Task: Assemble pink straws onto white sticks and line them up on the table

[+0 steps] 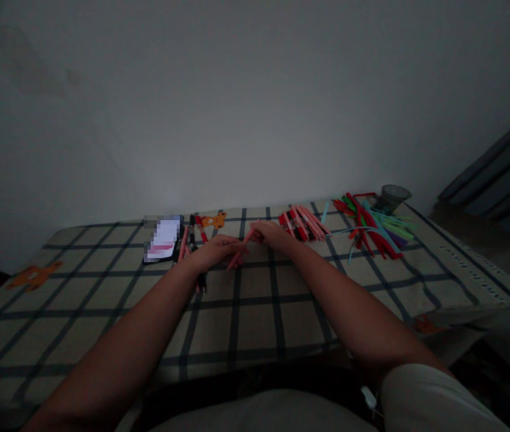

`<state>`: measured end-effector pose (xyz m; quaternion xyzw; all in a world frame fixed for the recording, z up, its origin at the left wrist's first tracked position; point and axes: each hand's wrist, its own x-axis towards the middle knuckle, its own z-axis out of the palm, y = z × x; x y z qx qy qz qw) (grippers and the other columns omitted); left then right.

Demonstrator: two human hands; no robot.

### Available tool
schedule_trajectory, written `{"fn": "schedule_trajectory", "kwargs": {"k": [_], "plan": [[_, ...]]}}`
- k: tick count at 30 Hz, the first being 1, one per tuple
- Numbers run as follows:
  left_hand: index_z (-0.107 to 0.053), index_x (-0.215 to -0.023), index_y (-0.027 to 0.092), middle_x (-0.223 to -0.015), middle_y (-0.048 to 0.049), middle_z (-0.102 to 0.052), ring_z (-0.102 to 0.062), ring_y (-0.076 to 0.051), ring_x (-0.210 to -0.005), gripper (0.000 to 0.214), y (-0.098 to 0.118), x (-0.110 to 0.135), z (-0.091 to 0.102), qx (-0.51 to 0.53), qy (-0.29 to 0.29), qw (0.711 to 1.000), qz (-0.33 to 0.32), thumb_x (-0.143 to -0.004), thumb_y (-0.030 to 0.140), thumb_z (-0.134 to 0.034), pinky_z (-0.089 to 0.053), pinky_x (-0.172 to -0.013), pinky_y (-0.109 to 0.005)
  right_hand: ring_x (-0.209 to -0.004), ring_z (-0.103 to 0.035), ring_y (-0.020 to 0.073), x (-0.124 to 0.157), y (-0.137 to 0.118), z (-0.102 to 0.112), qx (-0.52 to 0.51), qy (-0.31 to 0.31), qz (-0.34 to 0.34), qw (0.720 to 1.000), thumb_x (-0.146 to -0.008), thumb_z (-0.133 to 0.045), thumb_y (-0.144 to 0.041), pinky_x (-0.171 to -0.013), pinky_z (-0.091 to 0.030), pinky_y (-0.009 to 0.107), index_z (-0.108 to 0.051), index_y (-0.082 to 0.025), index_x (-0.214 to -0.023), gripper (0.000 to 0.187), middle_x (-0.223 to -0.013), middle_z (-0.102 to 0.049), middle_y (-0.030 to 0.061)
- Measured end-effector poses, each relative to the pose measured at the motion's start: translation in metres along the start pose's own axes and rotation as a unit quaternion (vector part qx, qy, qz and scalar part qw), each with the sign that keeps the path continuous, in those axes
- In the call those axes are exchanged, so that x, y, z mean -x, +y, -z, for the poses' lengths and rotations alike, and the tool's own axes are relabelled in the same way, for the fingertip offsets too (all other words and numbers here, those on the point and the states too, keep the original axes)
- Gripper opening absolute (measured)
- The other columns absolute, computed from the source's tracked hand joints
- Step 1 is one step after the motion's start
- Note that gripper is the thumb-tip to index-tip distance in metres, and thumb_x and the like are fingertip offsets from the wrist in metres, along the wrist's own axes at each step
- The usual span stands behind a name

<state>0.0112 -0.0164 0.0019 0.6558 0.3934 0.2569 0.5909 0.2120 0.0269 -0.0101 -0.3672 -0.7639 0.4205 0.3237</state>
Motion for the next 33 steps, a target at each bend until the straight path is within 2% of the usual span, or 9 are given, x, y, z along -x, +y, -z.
{"fn": "schedule_trajectory", "kwargs": {"k": [6,10,12,16,20,24,28,33], "plan": [[-0.068,-0.078,0.015,-0.056,-0.0008,-0.06,-0.05,-0.01,-0.046,0.033,0.0002,-0.0007,-0.0001,-0.028,0.024,0.999,-0.009,-0.077,0.047,-0.061,-0.037,-0.047,-0.022,-0.058,-0.041,0.014,-0.0002,0.0011,0.0007,0.035,-0.002,0.01,0.999,-0.089,-0.03,-0.034,-0.06,-0.034,0.028,-0.044,-0.02,-0.057,0.037,-0.058,-0.046,0.0],[-0.064,-0.08,0.016,-0.06,0.0006,-0.06,-0.049,-0.01,-0.045,0.035,-0.003,-0.0051,-0.0017,-0.065,0.068,0.996,-0.007,-0.075,0.05,-0.064,-0.032,-0.044,-0.021,-0.062,-0.043,0.0143,0.0002,0.0003,0.0003,0.089,0.003,0.043,0.995,-0.085,-0.039,-0.03,-0.061,-0.033,0.027,-0.047,-0.02,-0.059,0.029,-0.061,-0.049,0.0],[-0.06,-0.073,0.016,-0.056,0.0018,-0.057,-0.045,-0.009,-0.043,0.037,-0.0048,-0.0071,-0.002,-0.093,0.088,0.992,-0.011,-0.074,0.053,-0.064,-0.029,-0.042,-0.021,-0.06,-0.042,0.0139,-0.0002,-0.0002,-0.0016,0.066,0.007,0.03,0.997,-0.087,-0.038,-0.034,-0.06,-0.033,0.027,-0.048,-0.019,-0.06,0.032,-0.06,-0.048,-0.0005],[-0.058,-0.067,0.016,-0.054,0.002,-0.055,-0.047,-0.009,-0.045,0.037,-0.0066,-0.0089,-0.0015,-0.127,0.108,0.986,-0.03,-0.073,0.052,-0.066,-0.03,-0.044,-0.021,-0.051,-0.036,0.0126,-0.0016,0.0016,-0.0065,-0.027,0.01,-0.044,0.999,-0.092,-0.03,-0.053,-0.053,-0.03,0.027,-0.051,-0.02,-0.063,0.049,-0.055,-0.041,-0.0024],[-0.063,-0.067,0.015,-0.054,0.0011,-0.057,-0.046,-0.01,-0.044,0.037,-0.0036,-0.0064,-0.0017,-0.127,0.105,0.986,-0.013,-0.074,0.051,-0.064,-0.031,-0.043,-0.022,-0.05,-0.031,0.0122,-0.0013,0.0063,-0.0073,-0.06,0.003,-0.067,0.996,-0.089,-0.036,-0.061,-0.05,-0.026,0.027,-0.051,-0.021,-0.065,0.05,-0.054,-0.037,-0.0033],[-0.069,-0.079,0.014,-0.059,-0.0011,-0.061,-0.049,-0.01,-0.045,0.038,0.0,-0.0027,-0.0017,-0.06,0.068,0.996,0.013,-0.077,0.051,-0.061,-0.033,-0.043,-0.021,-0.053,-0.034,0.0121,-0.0014,0.0083,-0.0063,-0.072,-0.006,-0.047,0.996,-0.089,-0.037,-0.059,-0.054,-0.029,0.027,-0.045,-0.021,-0.061,0.048,-0.057,-0.039,-0.0027],[-0.071,-0.078,0.015,-0.059,-0.0038,-0.063,-0.053,-0.012,-0.049,0.042,0.0012,-0.0017,-0.0008,0.004,0.041,0.999,0.008,-0.081,0.054,-0.056,-0.036,-0.045,-0.022,-0.056,-0.038,0.0124,-0.0031,0.0061,-0.0067,-0.076,-0.008,-0.03,0.997,-0.09,-0.034,-0.054,-0.058,-0.033,0.027,-0.045,-0.02,-0.061,0.046,-0.058,-0.042,-0.002],[-0.07,-0.078,0.016,-0.063,-0.0048,-0.064,-0.055,-0.013,-0.052,0.046,0.0,-0.0027,-0.0005,0.022,0.03,0.999,0.011,-0.083,0.058,-0.053,-0.039,-0.049,-0.024,-0.057,-0.041,0.0131,-0.0035,0.0043,-0.0059,-0.087,-0.024,-0.024,0.996,-0.09,-0.03,-0.04,-0.057,-0.033,0.027,-0.049,-0.019,-0.063,0.039,-0.059,-0.045,-0.0005]]}}
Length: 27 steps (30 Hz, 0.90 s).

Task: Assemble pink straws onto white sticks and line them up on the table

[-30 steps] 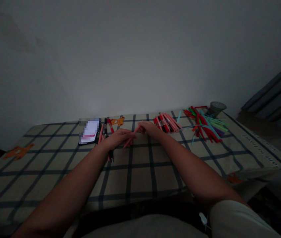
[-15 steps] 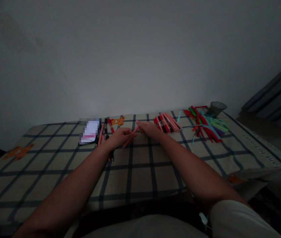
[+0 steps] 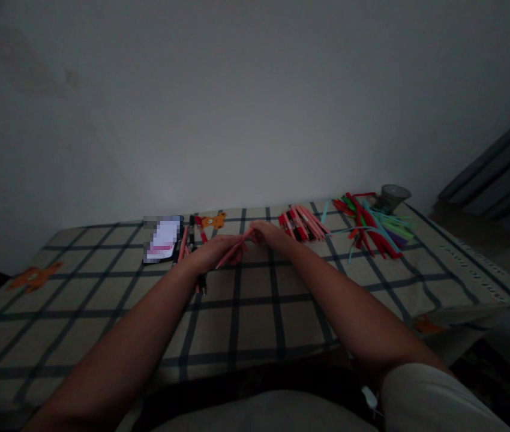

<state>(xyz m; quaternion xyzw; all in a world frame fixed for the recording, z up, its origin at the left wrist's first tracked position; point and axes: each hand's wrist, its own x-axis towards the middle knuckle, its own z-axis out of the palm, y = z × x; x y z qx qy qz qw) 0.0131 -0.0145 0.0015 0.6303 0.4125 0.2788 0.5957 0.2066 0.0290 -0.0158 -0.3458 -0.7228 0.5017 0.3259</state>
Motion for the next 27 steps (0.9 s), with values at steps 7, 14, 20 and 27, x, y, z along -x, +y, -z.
{"fn": "schedule_trajectory", "kwargs": {"k": [7,14,20,27], "plan": [[-0.058,-0.077,0.016,-0.054,0.0048,-0.051,-0.041,-0.007,-0.043,0.039,-0.0032,-0.0038,0.0012,-0.075,0.047,0.996,-0.032,-0.074,0.054,-0.065,-0.027,-0.044,-0.02,-0.059,-0.042,0.0126,0.0023,-0.0037,0.0011,0.066,0.007,0.013,0.998,-0.087,-0.035,-0.033,-0.057,-0.032,0.025,-0.056,-0.017,-0.066,0.034,-0.061,-0.048,-0.0003],[-0.054,-0.069,0.016,-0.052,0.0049,-0.05,-0.041,-0.007,-0.043,0.036,0.0015,-0.0013,-0.0002,-0.102,0.074,0.992,-0.024,-0.076,0.05,-0.062,-0.027,-0.046,-0.021,-0.054,-0.038,0.0121,0.0022,-0.0081,-0.0031,0.024,0.048,0.004,0.999,-0.092,-0.035,-0.047,-0.053,-0.03,0.026,-0.055,-0.018,-0.071,0.041,-0.059,-0.042,-0.0021],[-0.062,-0.074,0.014,-0.06,0.0009,-0.056,-0.048,-0.01,-0.05,0.035,-0.0009,-0.0018,0.0032,-0.054,0.039,0.998,-0.015,-0.08,0.048,-0.055,-0.034,-0.049,-0.022,-0.057,-0.04,0.0118,0.0029,-0.0018,-0.0013,0.0,0.049,0.003,0.999,-0.089,-0.042,-0.054,-0.054,-0.031,0.026,-0.053,-0.019,-0.072,0.04,-0.062,-0.044,-0.0024],[-0.065,-0.079,0.013,-0.066,-0.0033,-0.061,-0.056,-0.013,-0.058,0.033,-0.0044,-0.0071,0.0055,0.011,0.043,0.999,0.007,-0.08,0.042,-0.051,-0.042,-0.056,-0.024,-0.055,-0.041,0.0108,-0.0004,-0.0006,-0.0053,-0.095,0.032,0.017,0.995,-0.083,-0.05,-0.058,-0.052,-0.031,0.025,-0.054,-0.02,-0.078,0.039,-0.064,-0.045,-0.0028]]}}
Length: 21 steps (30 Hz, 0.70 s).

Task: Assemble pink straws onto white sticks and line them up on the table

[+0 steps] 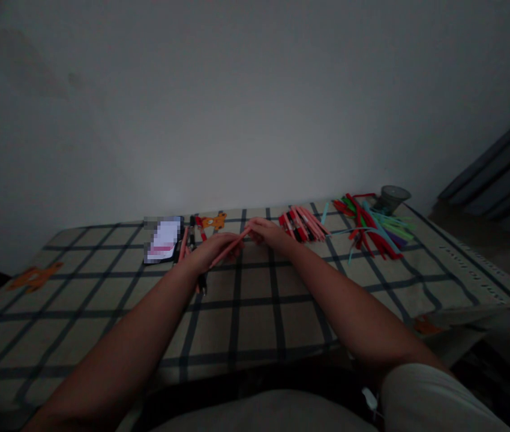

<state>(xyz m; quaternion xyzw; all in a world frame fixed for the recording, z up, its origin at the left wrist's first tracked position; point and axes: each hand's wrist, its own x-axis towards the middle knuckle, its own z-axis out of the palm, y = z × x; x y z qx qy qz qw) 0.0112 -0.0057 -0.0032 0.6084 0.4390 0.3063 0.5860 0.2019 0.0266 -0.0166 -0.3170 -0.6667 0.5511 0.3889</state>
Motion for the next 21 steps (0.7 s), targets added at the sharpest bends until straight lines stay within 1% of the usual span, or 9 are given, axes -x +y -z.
{"fn": "schedule_trajectory", "kwargs": {"k": [3,5,7,10,13,15,17,19,21], "plan": [[-0.064,-0.077,0.013,-0.065,-0.0023,-0.059,-0.053,-0.012,-0.056,0.029,-0.003,-0.002,0.001,0.007,-0.01,1.0,-0.002,-0.08,0.039,-0.05,-0.041,-0.054,-0.024,-0.051,-0.039,0.0118,-0.002,0.002,0.002,0.03,0.02,-0.022,0.999,-0.088,-0.039,-0.062,-0.05,-0.03,0.027,-0.053,-0.02,-0.072,0.047,-0.059,-0.044,-0.0016],[-0.063,-0.075,0.014,-0.064,-0.0016,-0.058,-0.052,-0.012,-0.056,0.028,-0.003,-0.002,0.001,-0.019,-0.014,1.0,-0.015,-0.08,0.037,-0.048,-0.039,-0.053,-0.023,-0.05,-0.039,0.0125,-0.002,0.003,0.004,0.084,0.033,-0.034,0.995,-0.09,-0.032,-0.062,-0.051,-0.03,0.028,-0.049,-0.02,-0.064,0.053,-0.056,-0.045,-0.0005],[-0.062,-0.073,0.015,-0.064,-0.0008,-0.057,-0.051,-0.012,-0.056,0.028,-0.001,0.0,0.001,-0.053,-0.008,0.998,-0.021,-0.081,0.038,-0.048,-0.038,-0.053,-0.023,-0.05,-0.04,0.013,-0.001,0.001,0.006,0.126,0.037,-0.035,0.991,-0.091,-0.03,-0.061,-0.053,-0.031,0.029,-0.048,-0.02,-0.06,0.055,-0.054,-0.046,0.0001],[-0.061,-0.07,0.015,-0.062,0.0001,-0.056,-0.049,-0.012,-0.056,0.03,0.004,0.005,0.001,-0.097,-0.003,0.995,-0.028,-0.081,0.04,-0.048,-0.038,-0.053,-0.024,-0.052,-0.04,0.0129,0.001,-0.002,0.006,0.145,0.034,-0.033,0.988,-0.091,-0.033,-0.06,-0.055,-0.032,0.029,-0.048,-0.02,-0.06,0.053,-0.053,-0.044,-0.0008],[-0.061,-0.066,0.015,-0.062,-0.0003,-0.056,-0.05,-0.013,-0.058,0.031,0.008,0.008,0.001,-0.127,0.0,0.991,-0.051,-0.082,0.038,-0.047,-0.038,-0.055,-0.024,-0.054,-0.04,0.0127,0.003,-0.003,0.005,0.126,0.029,-0.026,0.991,-0.089,-0.039,-0.057,-0.055,-0.031,0.028,-0.05,-0.02,-0.064,0.046,-0.057,-0.045,-0.0016],[-0.062,-0.066,0.015,-0.063,-0.001,-0.058,-0.052,-0.013,-0.061,0.027,0.007,0.007,0.002,-0.139,-0.007,0.988,-0.073,-0.08,0.034,-0.05,-0.04,-0.058,-0.023,-0.055,-0.04,0.0125,0.002,-0.002,0.005,0.109,0.018,-0.018,0.994,-0.089,-0.04,-0.055,-0.054,-0.03,0.027,-0.05,-0.02,-0.067,0.043,-0.059,-0.045,-0.0017],[-0.064,-0.069,0.015,-0.063,-0.0013,-0.059,-0.053,-0.012,-0.061,0.019,0.005,0.004,0.003,-0.122,-0.019,0.99,-0.075,-0.075,0.03,-0.055,-0.04,-0.059,-0.023,-0.053,-0.038,0.012,0.001,0.001,0.004,0.097,0.007,-0.019,0.995,-0.089,-0.041,-0.054,-0.052,-0.029,0.027,-0.05,-0.02,-0.068,0.041,-0.059,-0.044,-0.0022],[-0.062,-0.068,0.014,-0.06,-0.0017,-0.057,-0.052,-0.012,-0.056,0.024,0.002,0.001,0.003,-0.029,0.005,0.999,-0.03,-0.078,0.033,-0.051,-0.04,-0.055,-0.023,-0.053,-0.038,0.0112,0.0,0.002,0.003,0.076,0.003,-0.019,0.997,-0.087,-0.045,-0.053,-0.051,-0.028,0.026,-0.05,-0.02,-0.071,0.038,-0.06,-0.044,-0.0029],[-0.061,-0.068,0.014,-0.058,-0.0021,-0.056,-0.052,-0.012,-0.052,0.027,-0.001,-0.003,0.003,0.014,0.011,1.0,0.009,-0.079,0.036,-0.048,-0.039,-0.052,-0.023,-0.053,-0.039,0.0103,0.0,0.001,0.002,0.042,0.007,-0.015,0.999,-0.084,-0.051,-0.052,-0.051,-0.029,0.025,-0.052,-0.019,-0.076,0.033,-0.062,-0.045,-0.0035]]}}
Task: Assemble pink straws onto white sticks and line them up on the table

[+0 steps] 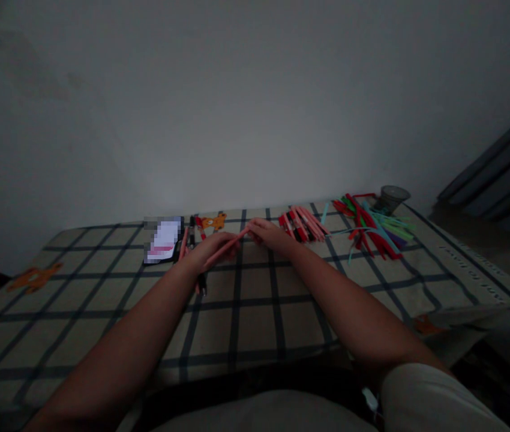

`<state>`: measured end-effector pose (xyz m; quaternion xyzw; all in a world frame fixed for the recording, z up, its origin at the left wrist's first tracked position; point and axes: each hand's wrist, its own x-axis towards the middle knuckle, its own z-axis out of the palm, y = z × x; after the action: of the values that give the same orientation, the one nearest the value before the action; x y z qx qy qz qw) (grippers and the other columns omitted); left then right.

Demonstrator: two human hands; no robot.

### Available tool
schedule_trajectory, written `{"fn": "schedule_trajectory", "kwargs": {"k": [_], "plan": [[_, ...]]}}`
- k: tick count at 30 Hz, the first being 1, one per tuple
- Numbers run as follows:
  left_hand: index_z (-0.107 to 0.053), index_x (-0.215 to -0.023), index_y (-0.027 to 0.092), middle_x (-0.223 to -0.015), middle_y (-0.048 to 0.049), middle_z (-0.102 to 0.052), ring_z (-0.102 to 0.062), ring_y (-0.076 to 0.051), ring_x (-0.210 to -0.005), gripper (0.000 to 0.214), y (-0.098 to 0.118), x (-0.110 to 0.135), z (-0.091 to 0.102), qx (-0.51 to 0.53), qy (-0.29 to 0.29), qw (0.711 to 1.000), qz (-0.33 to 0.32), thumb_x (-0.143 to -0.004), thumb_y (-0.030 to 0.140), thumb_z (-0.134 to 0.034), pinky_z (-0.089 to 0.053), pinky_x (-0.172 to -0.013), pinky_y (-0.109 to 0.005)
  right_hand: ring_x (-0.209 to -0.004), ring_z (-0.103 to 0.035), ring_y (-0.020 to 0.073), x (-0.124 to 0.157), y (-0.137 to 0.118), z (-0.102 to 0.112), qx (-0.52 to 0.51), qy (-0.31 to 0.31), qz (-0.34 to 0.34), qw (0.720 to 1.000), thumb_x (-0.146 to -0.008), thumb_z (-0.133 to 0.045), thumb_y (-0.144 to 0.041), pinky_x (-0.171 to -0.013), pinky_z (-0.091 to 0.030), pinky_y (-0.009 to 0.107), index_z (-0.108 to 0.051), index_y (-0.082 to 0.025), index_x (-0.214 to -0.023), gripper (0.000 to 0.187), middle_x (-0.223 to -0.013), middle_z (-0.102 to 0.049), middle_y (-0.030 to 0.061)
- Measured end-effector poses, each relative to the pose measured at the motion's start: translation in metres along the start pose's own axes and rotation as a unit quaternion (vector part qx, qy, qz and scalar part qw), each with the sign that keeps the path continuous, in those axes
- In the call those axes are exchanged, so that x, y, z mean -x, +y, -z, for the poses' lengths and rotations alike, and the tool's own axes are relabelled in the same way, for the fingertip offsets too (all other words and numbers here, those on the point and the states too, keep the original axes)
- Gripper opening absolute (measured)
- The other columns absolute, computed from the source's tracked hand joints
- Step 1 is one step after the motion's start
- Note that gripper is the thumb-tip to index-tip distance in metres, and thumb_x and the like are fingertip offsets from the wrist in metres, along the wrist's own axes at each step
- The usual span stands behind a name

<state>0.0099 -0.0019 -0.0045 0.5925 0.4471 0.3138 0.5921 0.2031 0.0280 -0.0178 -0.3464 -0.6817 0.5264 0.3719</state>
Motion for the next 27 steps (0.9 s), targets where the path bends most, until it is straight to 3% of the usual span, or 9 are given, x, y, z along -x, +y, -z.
{"fn": "schedule_trajectory", "kwargs": {"k": [3,10,21,27], "plan": [[-0.061,-0.069,0.014,-0.058,-0.0025,-0.057,-0.052,-0.012,-0.052,0.031,-0.004,-0.003,0.001,-0.022,-0.013,1.0,0.011,-0.08,0.039,-0.047,-0.038,-0.05,-0.024,-0.054,-0.042,0.0095,0.0,-0.002,-0.001,-0.046,0.014,0.002,0.999,-0.079,-0.057,-0.051,-0.051,-0.031,0.024,-0.054,-0.019,-0.084,0.033,-0.064,-0.047,-0.0044],[-0.064,-0.071,0.015,-0.064,-0.0022,-0.059,-0.053,-0.014,-0.06,0.035,-0.002,0.005,0.002,-0.138,-0.027,0.988,-0.071,-0.085,0.039,-0.041,-0.04,-0.058,-0.025,-0.049,-0.036,0.0085,0.003,-0.008,-0.001,-0.023,0.051,0.002,0.998,-0.078,-0.059,-0.049,-0.048,-0.025,0.023,-0.051,-0.019,-0.085,0.031,-0.054,-0.042,-0.0076],[-0.062,-0.067,0.016,-0.066,-0.0035,-0.061,-0.055,-0.016,-0.064,0.033,-0.01,-0.006,0.006,-0.175,-0.018,0.983,-0.052,-0.082,0.038,-0.043,-0.041,-0.06,-0.026,-0.055,-0.047,0.0094,0.004,-0.01,-0.002,-0.152,0.026,-0.009,0.988,-0.07,-0.066,-0.037,-0.054,-0.035,0.024,-0.049,-0.021,-0.097,0.035,-0.067,-0.054,-0.0053],[-0.061,-0.068,0.016,-0.066,-0.0021,-0.059,-0.053,-0.015,-0.063,0.037,-0.003,0.002,0.004,-0.194,-0.031,0.977,-0.086,-0.086,0.037,-0.037,-0.04,-0.063,-0.026,-0.047,-0.036,0.0083,0.0,-0.003,0.001,-0.05,0.044,-0.004,0.998,-0.08,-0.056,-0.052,-0.046,-0.024,0.023,-0.053,-0.019,-0.092,0.035,-0.054,-0.042,-0.0079]]}}
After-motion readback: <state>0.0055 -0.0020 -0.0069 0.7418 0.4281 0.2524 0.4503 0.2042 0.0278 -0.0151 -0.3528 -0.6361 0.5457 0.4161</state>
